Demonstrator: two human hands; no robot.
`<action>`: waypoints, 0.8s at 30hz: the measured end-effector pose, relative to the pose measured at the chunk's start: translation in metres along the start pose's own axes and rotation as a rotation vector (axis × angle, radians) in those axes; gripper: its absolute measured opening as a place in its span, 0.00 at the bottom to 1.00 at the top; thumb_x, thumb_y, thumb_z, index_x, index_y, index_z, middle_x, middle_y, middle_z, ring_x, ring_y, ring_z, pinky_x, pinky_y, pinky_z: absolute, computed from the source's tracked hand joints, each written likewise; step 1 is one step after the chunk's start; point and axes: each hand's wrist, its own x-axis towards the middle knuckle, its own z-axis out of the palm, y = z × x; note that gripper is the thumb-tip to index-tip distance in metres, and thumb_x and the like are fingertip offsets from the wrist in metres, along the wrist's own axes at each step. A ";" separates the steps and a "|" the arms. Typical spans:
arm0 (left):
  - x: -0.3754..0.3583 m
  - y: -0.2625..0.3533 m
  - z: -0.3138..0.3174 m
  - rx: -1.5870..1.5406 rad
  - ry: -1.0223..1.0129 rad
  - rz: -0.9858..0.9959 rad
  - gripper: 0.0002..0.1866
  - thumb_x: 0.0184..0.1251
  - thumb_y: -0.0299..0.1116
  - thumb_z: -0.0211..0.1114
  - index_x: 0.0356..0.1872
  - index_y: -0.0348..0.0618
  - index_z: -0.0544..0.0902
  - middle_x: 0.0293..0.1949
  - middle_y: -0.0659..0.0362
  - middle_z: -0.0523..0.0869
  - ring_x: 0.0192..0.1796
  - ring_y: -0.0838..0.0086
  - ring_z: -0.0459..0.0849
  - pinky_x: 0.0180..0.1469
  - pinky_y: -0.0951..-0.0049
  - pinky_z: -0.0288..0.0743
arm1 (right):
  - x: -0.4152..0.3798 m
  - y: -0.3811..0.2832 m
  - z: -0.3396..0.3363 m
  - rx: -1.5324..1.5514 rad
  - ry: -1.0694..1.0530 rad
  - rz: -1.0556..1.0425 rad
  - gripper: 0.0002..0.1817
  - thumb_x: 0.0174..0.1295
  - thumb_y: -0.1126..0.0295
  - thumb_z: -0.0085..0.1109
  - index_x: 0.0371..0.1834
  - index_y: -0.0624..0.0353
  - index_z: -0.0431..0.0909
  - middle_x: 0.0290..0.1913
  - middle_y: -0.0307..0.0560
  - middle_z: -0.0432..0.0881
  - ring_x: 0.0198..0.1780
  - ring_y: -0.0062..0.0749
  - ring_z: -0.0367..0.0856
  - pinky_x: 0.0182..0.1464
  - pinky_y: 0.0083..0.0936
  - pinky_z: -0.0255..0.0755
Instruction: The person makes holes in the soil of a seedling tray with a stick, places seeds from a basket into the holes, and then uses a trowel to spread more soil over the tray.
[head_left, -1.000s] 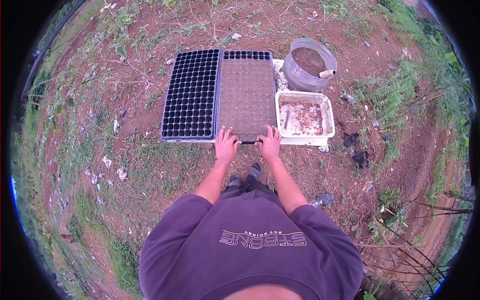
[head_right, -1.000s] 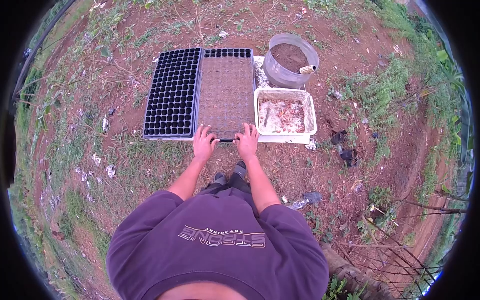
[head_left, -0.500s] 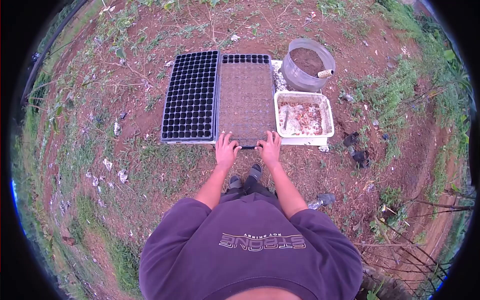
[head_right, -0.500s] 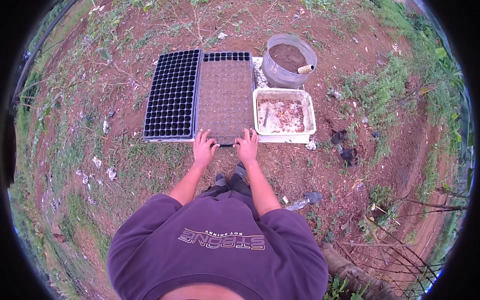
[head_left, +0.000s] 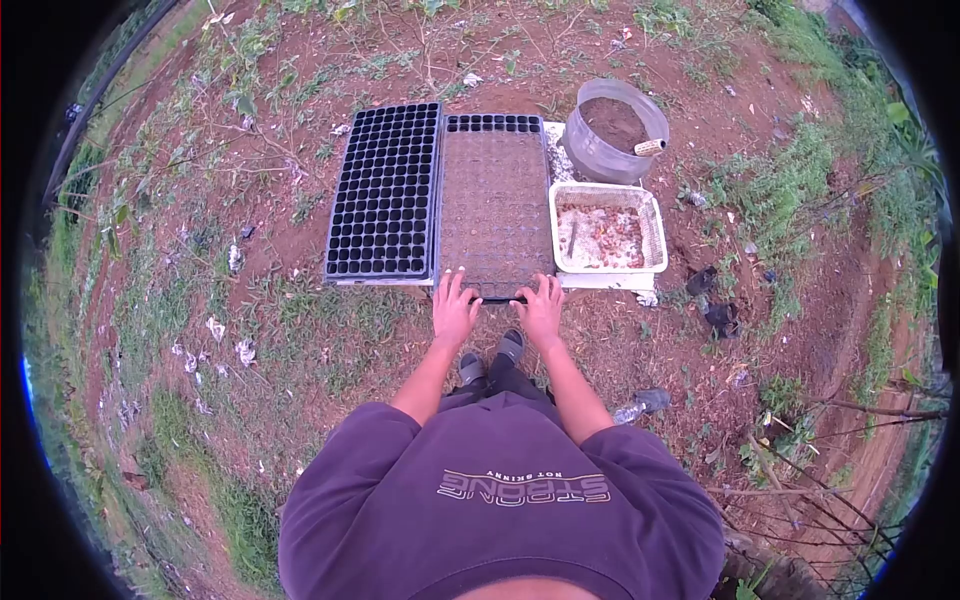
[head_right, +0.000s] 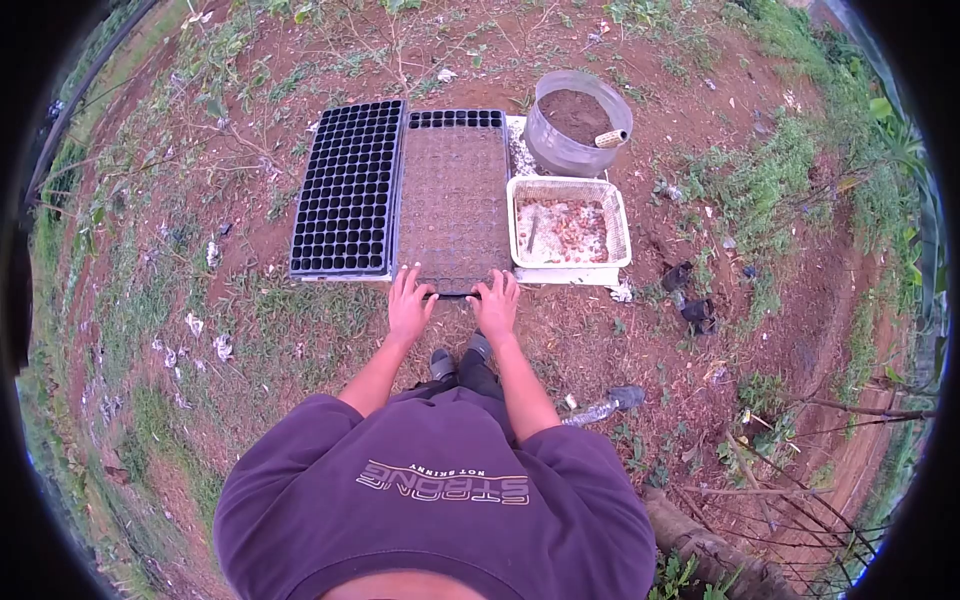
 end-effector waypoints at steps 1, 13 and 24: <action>-0.003 0.000 0.000 -0.025 0.017 -0.001 0.09 0.60 0.38 0.71 0.37 0.48 0.84 0.69 0.54 0.70 0.75 0.53 0.60 0.70 0.52 0.61 | -0.004 -0.001 -0.001 0.011 0.019 0.011 0.14 0.50 0.58 0.74 0.39 0.47 0.85 0.62 0.49 0.70 0.69 0.54 0.59 0.69 0.53 0.54; -0.020 0.019 -0.009 -0.122 0.090 -0.022 0.07 0.60 0.33 0.71 0.37 0.48 0.84 0.66 0.55 0.72 0.74 0.51 0.61 0.71 0.52 0.60 | -0.018 -0.009 -0.016 0.183 0.216 0.154 0.09 0.59 0.63 0.67 0.36 0.53 0.79 0.58 0.48 0.71 0.66 0.51 0.62 0.66 0.50 0.57; 0.022 0.055 -0.006 -0.303 0.155 -0.013 0.07 0.59 0.32 0.72 0.36 0.47 0.83 0.62 0.53 0.75 0.72 0.49 0.62 0.72 0.52 0.59 | 0.004 0.013 -0.053 0.272 0.334 0.171 0.08 0.62 0.64 0.64 0.40 0.53 0.81 0.55 0.48 0.73 0.62 0.49 0.64 0.65 0.47 0.58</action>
